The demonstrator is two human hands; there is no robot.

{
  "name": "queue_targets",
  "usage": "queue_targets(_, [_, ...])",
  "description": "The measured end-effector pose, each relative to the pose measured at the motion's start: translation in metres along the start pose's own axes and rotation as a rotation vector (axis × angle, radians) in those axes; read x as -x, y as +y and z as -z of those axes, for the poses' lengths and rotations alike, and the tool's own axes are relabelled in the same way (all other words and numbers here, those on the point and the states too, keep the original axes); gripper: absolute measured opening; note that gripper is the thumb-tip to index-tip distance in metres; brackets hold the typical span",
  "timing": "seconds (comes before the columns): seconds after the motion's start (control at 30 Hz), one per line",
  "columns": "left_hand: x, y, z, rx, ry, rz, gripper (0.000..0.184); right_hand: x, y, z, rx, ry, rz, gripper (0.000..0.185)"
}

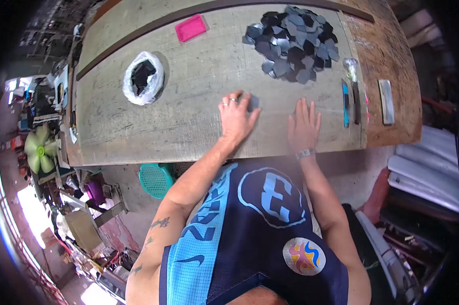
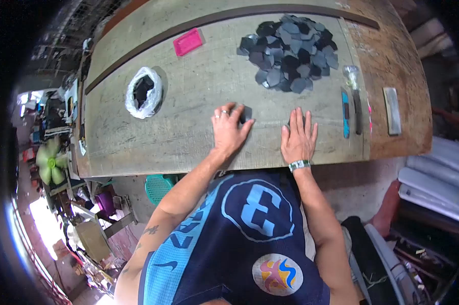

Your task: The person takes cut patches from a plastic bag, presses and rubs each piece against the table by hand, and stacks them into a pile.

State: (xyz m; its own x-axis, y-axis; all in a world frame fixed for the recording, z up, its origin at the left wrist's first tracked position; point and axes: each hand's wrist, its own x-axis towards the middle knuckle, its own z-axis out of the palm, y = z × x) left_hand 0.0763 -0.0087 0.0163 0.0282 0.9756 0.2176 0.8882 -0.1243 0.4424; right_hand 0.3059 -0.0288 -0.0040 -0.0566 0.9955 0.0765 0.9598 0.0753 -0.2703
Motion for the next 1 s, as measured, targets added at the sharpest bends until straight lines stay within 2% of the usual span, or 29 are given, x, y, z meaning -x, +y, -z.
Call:
queue_targets(0.1, [-0.009,0.022,-0.006,0.017,-0.067,0.071,0.043,-0.001,0.002,0.007,0.002,-0.016,0.035,0.061])
queue_targets(0.23, [-0.013,0.032,0.006,0.201,-0.165,0.069,0.041,0.0,0.006,-0.005,0.012,0.021,0.051,0.06])
queue_targets(0.3, [0.003,0.032,0.0,0.384,-0.29,0.192,0.034,-0.002,0.005,-0.007,0.02,0.024,0.077,0.06])
queue_targets(0.33, [0.009,0.034,0.006,0.386,-0.27,0.201,0.034,-0.001,0.006,-0.006,0.045,0.021,0.064,0.06])
queue_targets(0.4, [0.022,0.029,0.024,0.476,-0.385,0.113,0.026,-0.001,0.007,-0.006,0.052,0.02,0.071,0.06])
queue_targets(0.5, [0.027,-0.023,0.05,0.518,-0.244,0.12,0.021,0.001,0.007,-0.009,0.067,0.04,0.057,0.059])
queue_targets(0.53, [0.02,-0.045,0.071,0.553,-0.151,0.21,0.021,0.001,0.008,-0.01,0.064,0.032,0.046,0.059])
queue_targets(0.6, [-0.011,-0.091,0.138,0.561,0.026,0.344,0.023,-0.002,0.007,-0.007,0.066,0.024,0.038,0.059])
queue_targets(0.63, [-0.024,-0.124,0.156,0.605,0.194,0.288,0.023,-0.002,0.007,-0.007,0.08,0.029,0.052,0.059])
queue_targets(0.7, [-0.049,-0.155,0.219,0.622,0.357,0.305,0.023,-0.001,0.008,-0.008,0.083,0.037,0.053,0.059])
queue_targets(0.8, [-0.079,-0.197,0.264,0.694,0.438,0.294,0.025,-0.001,0.009,-0.01,0.1,0.039,0.048,0.059])
queue_targets(0.9, [-0.097,-0.239,0.252,0.624,0.438,0.299,0.027,-0.003,0.004,-0.007,0.107,0.027,0.023,0.058])
queue_targets(0.97, [-0.098,-0.274,0.21,0.261,0.196,0.386,0.033,0.0,0.004,-0.007,0.11,0.025,-0.002,0.057])
queue_targets(1.0, [-0.094,-0.291,0.19,0.055,0.251,0.261,0.034,0.001,0.007,-0.01,0.11,0.037,0.006,0.056])
